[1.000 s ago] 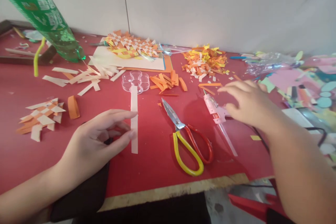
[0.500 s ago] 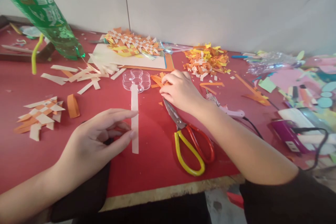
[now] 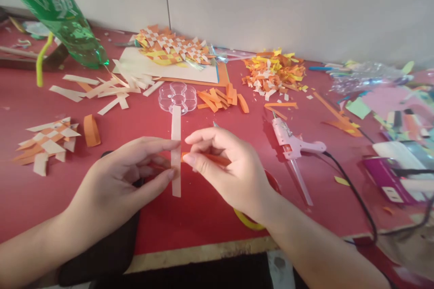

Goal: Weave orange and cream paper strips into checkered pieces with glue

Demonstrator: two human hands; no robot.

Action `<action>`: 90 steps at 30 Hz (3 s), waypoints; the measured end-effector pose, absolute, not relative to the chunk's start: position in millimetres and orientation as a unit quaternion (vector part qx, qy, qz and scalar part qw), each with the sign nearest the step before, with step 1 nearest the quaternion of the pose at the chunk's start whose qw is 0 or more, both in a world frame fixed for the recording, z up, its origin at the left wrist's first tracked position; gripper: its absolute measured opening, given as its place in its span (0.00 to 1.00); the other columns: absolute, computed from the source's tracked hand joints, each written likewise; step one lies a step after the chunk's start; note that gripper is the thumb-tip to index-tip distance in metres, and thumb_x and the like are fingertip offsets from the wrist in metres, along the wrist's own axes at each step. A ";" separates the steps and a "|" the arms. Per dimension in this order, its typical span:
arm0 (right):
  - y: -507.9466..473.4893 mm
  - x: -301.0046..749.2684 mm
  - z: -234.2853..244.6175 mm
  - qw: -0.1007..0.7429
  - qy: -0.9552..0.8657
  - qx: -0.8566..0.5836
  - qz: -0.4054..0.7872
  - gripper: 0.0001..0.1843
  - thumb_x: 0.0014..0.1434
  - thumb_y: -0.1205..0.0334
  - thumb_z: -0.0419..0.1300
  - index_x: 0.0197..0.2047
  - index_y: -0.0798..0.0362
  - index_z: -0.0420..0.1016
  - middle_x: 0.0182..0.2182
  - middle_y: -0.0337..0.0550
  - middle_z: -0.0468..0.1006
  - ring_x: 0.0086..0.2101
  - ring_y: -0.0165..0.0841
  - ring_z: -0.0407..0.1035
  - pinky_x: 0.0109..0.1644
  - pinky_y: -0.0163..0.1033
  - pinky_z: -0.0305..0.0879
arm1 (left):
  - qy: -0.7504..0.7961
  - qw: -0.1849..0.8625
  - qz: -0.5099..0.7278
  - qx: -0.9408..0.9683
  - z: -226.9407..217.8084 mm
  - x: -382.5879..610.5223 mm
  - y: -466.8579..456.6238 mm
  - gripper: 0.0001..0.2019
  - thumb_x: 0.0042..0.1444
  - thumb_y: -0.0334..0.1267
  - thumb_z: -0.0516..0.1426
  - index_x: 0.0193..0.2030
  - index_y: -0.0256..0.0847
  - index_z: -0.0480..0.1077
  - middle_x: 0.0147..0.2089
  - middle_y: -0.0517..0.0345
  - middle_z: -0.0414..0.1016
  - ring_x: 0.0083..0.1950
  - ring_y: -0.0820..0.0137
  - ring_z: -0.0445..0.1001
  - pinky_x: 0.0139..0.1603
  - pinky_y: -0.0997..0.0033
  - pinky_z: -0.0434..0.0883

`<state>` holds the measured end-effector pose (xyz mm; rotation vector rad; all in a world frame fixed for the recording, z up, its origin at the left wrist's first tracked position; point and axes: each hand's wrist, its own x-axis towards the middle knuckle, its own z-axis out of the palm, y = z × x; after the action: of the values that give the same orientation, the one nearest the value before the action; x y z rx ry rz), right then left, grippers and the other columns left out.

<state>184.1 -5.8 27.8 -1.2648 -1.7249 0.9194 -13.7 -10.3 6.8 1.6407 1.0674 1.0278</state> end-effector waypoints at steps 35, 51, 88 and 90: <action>-12.6 181.4 27.4 0.384 -0.645 -0.502 0.430 0.13 0.58 0.67 0.65 0.45 0.46 0.70 0.32 0.32 0.79 0.33 0.24 0.76 0.40 0.26 0.74 | 0.402 0.249 0.417 0.776 5.7 -12.6 -7.7 0.18 0.55 0.21 0.58 0.52 0.35 0.73 0.46 0.57 0.77 0.36 0.81 0.77 0.44 0.87 0.76; -9.3 178.8 32.2 0.358 -0.596 -0.546 0.468 0.17 0.55 0.63 0.66 0.44 0.48 0.64 0.31 0.34 0.81 0.32 0.28 0.78 0.35 0.30 0.75 | 0.379 0.237 0.408 0.796 8.6 -13.3 -10.9 0.18 0.55 0.19 0.57 0.52 0.35 0.72 0.46 0.55 0.76 0.41 0.79 0.78 0.48 0.84 0.76; -11.8 177.9 29.0 0.367 -0.604 -0.549 0.446 0.20 0.55 0.62 0.66 0.50 0.49 0.66 0.34 0.38 0.81 0.35 0.32 0.79 0.43 0.38 0.78 | 0.389 0.330 0.417 0.752 10.3 -13.0 -10.2 0.16 0.57 0.24 0.58 0.51 0.43 0.73 0.45 0.56 0.78 0.32 0.77 0.79 0.36 0.78 0.80; -11.6 177.3 29.7 0.366 -0.604 -0.549 0.447 0.19 0.55 0.63 0.66 0.49 0.49 0.66 0.33 0.37 0.81 0.34 0.31 0.78 0.42 0.36 0.77 | 0.391 0.342 0.421 0.744 8.9 -13.0 -11.5 0.18 0.57 0.24 0.59 0.52 0.45 0.72 0.43 0.59 0.78 0.31 0.77 0.79 0.36 0.79 0.80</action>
<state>177.3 -11.6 29.7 -1.4108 -1.5540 1.1489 -13.0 -11.5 8.9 1.9337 1.0157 1.0957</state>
